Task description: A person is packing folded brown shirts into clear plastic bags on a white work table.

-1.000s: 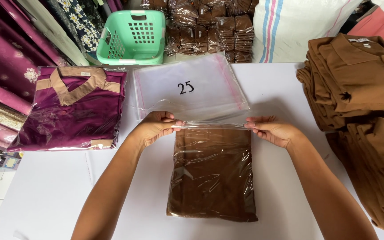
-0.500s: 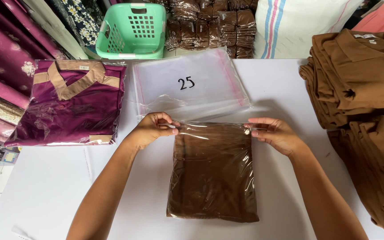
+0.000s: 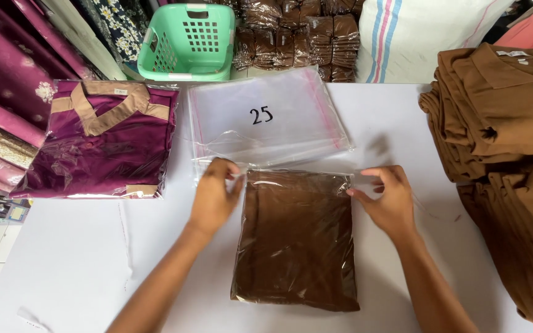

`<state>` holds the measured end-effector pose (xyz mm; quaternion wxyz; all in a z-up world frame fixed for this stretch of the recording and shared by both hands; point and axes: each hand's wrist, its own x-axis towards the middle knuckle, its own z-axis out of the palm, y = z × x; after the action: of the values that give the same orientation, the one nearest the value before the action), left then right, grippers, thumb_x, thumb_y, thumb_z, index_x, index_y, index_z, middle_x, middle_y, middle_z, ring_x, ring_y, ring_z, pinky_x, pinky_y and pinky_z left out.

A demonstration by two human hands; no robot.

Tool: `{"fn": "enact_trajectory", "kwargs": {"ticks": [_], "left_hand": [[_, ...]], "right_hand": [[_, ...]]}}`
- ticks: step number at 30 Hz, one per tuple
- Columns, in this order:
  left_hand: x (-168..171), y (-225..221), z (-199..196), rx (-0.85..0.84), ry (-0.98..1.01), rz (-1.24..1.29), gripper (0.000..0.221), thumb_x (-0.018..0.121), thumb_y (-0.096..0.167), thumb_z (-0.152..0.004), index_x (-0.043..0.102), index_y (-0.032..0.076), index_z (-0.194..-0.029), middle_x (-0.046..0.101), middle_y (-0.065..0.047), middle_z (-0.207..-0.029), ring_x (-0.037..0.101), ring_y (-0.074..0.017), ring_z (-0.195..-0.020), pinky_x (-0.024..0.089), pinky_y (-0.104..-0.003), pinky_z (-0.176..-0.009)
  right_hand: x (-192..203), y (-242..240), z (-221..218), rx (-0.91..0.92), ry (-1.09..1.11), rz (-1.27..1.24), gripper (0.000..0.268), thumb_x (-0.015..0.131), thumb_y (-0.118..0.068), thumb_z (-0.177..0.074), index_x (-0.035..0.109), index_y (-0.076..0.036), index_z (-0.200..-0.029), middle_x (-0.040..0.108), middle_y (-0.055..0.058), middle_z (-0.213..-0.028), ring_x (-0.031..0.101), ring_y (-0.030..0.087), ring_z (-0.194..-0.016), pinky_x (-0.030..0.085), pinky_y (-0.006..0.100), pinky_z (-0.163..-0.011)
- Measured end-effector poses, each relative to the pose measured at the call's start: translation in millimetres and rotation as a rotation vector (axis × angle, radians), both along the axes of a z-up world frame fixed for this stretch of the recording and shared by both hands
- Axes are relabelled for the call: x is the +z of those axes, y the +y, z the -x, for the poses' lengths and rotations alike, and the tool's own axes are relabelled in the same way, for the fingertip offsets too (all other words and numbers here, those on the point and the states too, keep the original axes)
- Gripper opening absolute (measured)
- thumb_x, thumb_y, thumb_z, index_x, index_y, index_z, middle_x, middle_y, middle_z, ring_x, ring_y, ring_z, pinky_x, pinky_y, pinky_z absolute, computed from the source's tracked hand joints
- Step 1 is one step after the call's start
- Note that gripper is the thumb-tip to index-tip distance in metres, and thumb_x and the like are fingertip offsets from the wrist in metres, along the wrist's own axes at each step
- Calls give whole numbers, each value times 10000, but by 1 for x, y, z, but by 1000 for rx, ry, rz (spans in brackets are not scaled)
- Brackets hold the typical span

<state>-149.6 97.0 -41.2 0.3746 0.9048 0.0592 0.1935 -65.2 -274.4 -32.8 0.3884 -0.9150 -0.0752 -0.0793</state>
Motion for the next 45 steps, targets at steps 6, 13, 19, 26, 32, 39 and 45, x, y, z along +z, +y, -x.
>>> {"fn": "enact_trajectory", "kwargs": {"ticks": [6,13,19,26,32,39,45], "left_hand": [[39,-99,46,-288,31,-400,723,510,546,-1045,431,110,-1617,320,-196,-1710,226,-520,-1552,239,-641,-1215],[11,-111,46,-196,-11,-404,710,568,496,-1041,420,146,-1640,302,-150,-1730,213,-481,-1566,172,-632,-1228],[5,-111,45,-175,-1,-490,693,413,571,-1065,410,167,-1628,318,-112,-1721,220,-448,-1583,207,-614,-1241],[14,-107,41,-249,114,-334,737,501,546,-1030,355,182,-1654,256,-109,-1746,169,-471,-1588,147,-638,-1245],[20,-75,62,-75,100,-57,715,727,428,-958,485,115,-1553,372,-156,-1524,345,-497,-1378,407,-562,-1086],[22,-55,59,111,532,291,959,858,259,-854,306,-65,-1569,493,-374,-1392,604,-554,-1265,572,-614,-1009],[9,-43,56,25,414,849,787,885,51,-799,509,-43,-1485,711,-261,-1251,742,-380,-1077,646,-435,-854]], "right_hand": [[27,70,78,375,-212,308,589,612,-300,-1002,529,-146,-1565,408,263,-1629,295,643,-1451,293,654,-1184],[12,83,90,317,25,388,647,491,-336,-1030,377,-240,-1660,220,147,-1748,133,513,-1563,144,607,-1242],[-6,82,86,319,-103,419,607,370,-408,-1057,371,-243,-1641,191,84,-1769,109,431,-1614,155,571,-1253],[-2,81,85,320,-24,461,655,392,-403,-1046,297,-254,-1677,112,100,-1783,58,439,-1611,116,568,-1263],[12,44,89,113,100,227,760,685,-414,-937,440,-108,-1588,332,228,-1504,373,516,-1288,375,596,-1012],[59,37,81,-20,644,24,1018,971,-276,-670,515,21,-1531,757,250,-1132,783,372,-977,619,491,-822],[63,33,80,72,522,-467,463,971,-5,-680,681,69,-1033,649,161,-838,665,297,-778,592,423,-679]]}}
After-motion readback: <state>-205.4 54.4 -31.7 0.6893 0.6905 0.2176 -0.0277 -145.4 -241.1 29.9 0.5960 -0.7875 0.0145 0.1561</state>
